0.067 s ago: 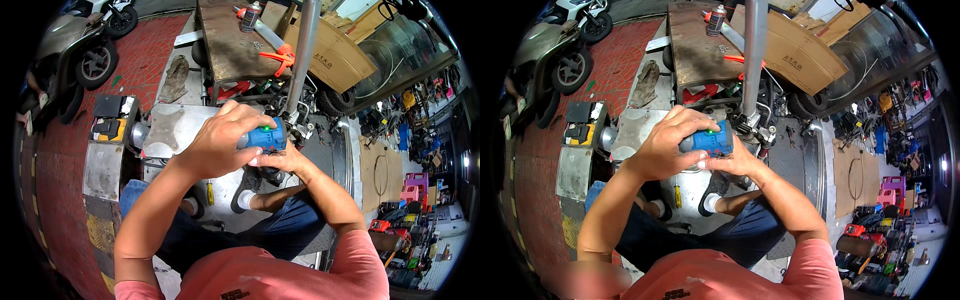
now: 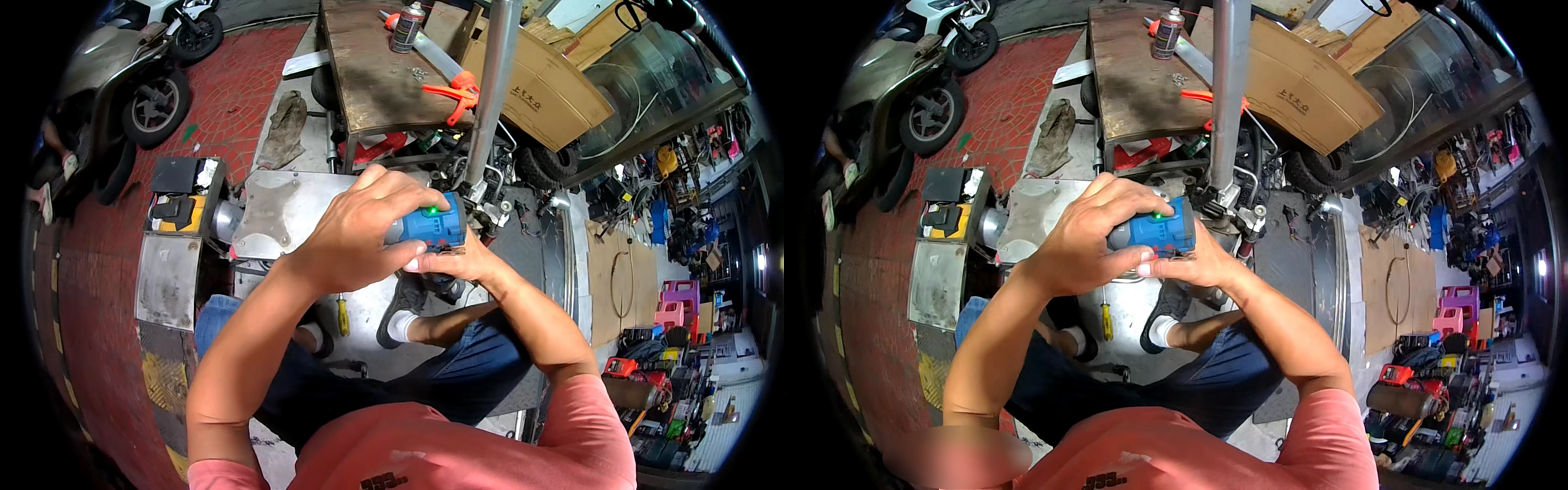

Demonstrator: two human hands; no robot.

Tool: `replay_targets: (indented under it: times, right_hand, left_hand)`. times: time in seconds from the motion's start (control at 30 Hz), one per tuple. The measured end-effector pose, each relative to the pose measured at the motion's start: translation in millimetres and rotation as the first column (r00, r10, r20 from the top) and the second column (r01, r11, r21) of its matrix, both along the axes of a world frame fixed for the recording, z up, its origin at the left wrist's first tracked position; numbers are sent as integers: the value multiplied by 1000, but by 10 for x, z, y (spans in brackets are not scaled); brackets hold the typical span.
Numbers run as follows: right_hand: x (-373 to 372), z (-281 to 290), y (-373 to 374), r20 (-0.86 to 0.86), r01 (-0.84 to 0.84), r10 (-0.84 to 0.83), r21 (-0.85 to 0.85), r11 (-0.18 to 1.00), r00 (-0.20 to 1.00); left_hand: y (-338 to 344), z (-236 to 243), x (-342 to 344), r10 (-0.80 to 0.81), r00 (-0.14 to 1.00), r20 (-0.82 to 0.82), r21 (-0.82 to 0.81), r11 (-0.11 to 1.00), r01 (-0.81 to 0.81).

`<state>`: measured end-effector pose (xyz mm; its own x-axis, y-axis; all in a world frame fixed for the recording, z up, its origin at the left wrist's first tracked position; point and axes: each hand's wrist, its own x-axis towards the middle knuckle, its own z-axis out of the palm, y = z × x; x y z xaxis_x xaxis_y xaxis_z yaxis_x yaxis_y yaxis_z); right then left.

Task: The person sits on the floor and cleans a metal scooter cover with a cloth. They then place the cover onto the scooter frame and secure it using a cordless drill to tighten multiple screws.

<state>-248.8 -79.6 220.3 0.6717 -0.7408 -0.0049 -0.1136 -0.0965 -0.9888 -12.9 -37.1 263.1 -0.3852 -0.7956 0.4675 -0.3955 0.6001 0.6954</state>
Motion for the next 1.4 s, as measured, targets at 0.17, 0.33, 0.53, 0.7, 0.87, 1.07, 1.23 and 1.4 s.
replay_targets:
  times: [0.17,0.33,0.53,0.7,0.87,1.07,1.23,1.4]
  right_hand:
    - [-80,-72,-39,-55,-48,45,-48,998,997]
    - [-38,-53,-34,-55,-28,20,-138,990,998]
    - [-53,-117,-51,-69,-44,35,-119,992,997]
    - [-46,-129,-50,-99,-60,48,-122,991,994]
    - [-48,-157,-52,-106,-58,47,-105,993,993]
    - [-53,-170,-42,-116,-53,44,-78,996,992]
    - [-56,-157,-33,-96,-35,27,-85,996,995]
    - [-73,-187,-45,-103,-44,37,-68,997,994]
  left_hand:
    - [-3,-20,-28,-19,1000,10,-15,1000,19]
    - [-15,-22,-10,-22,1000,16,-44,999,23]
    - [-5,-41,10,-30,999,32,-32,999,31]
    - [14,-31,36,-22,998,51,-19,1000,23]
    - [23,-29,40,-16,998,61,4,1000,16]
    - [28,-48,23,-6,997,71,12,1000,6]
    - [23,-50,5,-5,997,82,11,1000,4]
    - [30,-35,2,0,995,95,25,1000,-2]
